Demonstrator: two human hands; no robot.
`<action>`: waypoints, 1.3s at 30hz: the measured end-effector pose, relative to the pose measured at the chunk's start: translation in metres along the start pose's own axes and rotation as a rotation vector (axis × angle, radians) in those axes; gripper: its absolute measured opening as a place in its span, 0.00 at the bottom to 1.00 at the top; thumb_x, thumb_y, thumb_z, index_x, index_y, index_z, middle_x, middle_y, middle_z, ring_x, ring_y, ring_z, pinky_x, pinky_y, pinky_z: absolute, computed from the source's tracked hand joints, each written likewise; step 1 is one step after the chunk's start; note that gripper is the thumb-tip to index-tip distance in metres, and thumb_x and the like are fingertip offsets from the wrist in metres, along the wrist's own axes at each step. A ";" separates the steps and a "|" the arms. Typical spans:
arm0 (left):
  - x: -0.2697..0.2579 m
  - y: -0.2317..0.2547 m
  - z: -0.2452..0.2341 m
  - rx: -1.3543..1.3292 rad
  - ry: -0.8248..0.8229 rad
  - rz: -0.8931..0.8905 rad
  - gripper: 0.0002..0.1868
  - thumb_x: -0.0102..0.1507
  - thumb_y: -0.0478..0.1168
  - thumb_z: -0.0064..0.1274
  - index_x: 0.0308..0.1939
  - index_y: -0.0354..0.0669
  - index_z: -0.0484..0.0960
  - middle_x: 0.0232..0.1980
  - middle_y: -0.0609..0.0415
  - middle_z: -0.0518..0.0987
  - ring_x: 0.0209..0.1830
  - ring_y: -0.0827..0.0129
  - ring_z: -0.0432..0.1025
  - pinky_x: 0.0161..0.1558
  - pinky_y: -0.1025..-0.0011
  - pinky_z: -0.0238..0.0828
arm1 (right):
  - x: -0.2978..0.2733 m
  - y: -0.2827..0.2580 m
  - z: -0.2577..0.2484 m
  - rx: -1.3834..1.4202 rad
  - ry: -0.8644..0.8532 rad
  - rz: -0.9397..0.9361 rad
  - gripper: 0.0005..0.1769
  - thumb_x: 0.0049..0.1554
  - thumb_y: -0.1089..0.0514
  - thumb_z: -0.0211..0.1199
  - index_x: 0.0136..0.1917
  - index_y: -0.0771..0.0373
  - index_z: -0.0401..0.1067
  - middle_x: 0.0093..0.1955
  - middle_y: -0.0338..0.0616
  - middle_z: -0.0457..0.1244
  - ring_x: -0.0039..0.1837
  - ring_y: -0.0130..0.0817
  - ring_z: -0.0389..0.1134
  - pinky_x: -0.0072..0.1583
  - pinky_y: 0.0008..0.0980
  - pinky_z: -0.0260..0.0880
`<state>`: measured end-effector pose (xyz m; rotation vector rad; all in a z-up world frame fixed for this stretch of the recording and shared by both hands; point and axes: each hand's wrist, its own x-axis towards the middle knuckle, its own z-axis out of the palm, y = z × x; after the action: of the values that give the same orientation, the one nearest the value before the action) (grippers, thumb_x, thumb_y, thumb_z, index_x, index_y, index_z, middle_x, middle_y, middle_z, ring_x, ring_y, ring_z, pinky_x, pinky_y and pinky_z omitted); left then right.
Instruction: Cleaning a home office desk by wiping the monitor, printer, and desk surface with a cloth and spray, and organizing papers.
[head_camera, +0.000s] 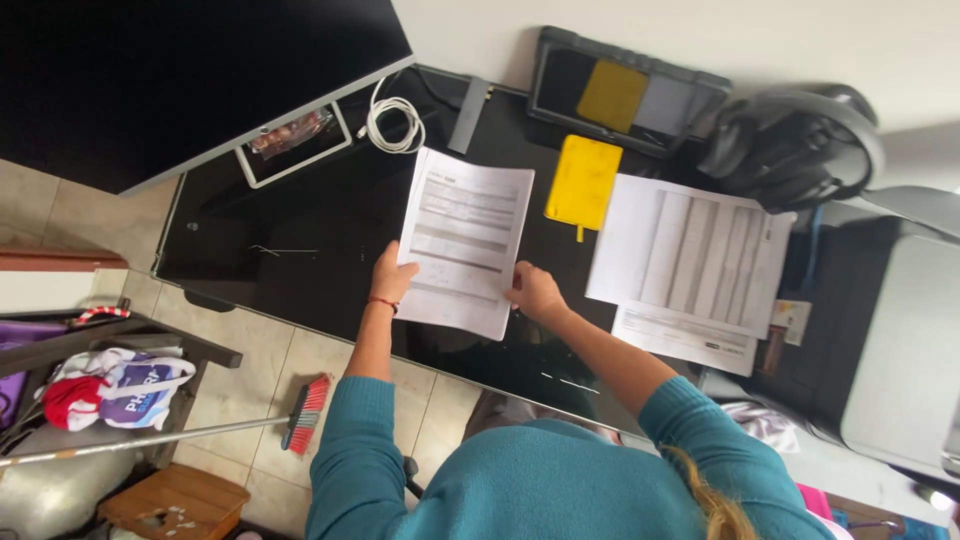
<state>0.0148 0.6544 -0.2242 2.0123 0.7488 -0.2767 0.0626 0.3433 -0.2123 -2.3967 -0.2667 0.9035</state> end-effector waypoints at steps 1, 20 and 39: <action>0.008 -0.017 -0.008 0.003 0.001 -0.010 0.48 0.56 0.44 0.63 0.77 0.35 0.61 0.79 0.39 0.61 0.80 0.55 0.54 0.80 0.61 0.50 | -0.005 -0.021 -0.003 0.002 -0.010 0.000 0.18 0.50 0.50 0.71 0.52 0.55 0.71 0.46 0.39 0.72 0.52 0.42 0.75 0.55 0.42 0.78; 0.066 -0.038 -0.119 0.578 0.103 -0.289 0.39 0.46 0.53 0.70 0.57 0.54 0.68 0.60 0.52 0.75 0.65 0.54 0.71 0.59 0.47 0.73 | 0.020 -0.162 -0.010 0.194 -0.405 0.152 0.22 0.56 0.57 0.66 0.57 0.68 0.61 0.40 0.54 0.72 0.43 0.46 0.76 0.47 0.38 0.80; 0.060 0.128 0.081 0.726 -0.056 0.935 0.14 0.64 0.50 0.64 0.30 0.50 0.78 0.35 0.54 0.78 0.40 0.51 0.73 0.39 0.51 0.64 | -0.267 0.168 0.003 0.481 0.715 0.562 0.16 0.48 0.55 0.66 0.51 0.51 0.71 0.50 0.40 0.70 0.52 0.43 0.72 0.52 0.42 0.68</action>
<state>0.1480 0.5623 -0.2061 2.7701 -0.4535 -0.0374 -0.1424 0.1088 -0.1636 -2.1723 0.8292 0.2181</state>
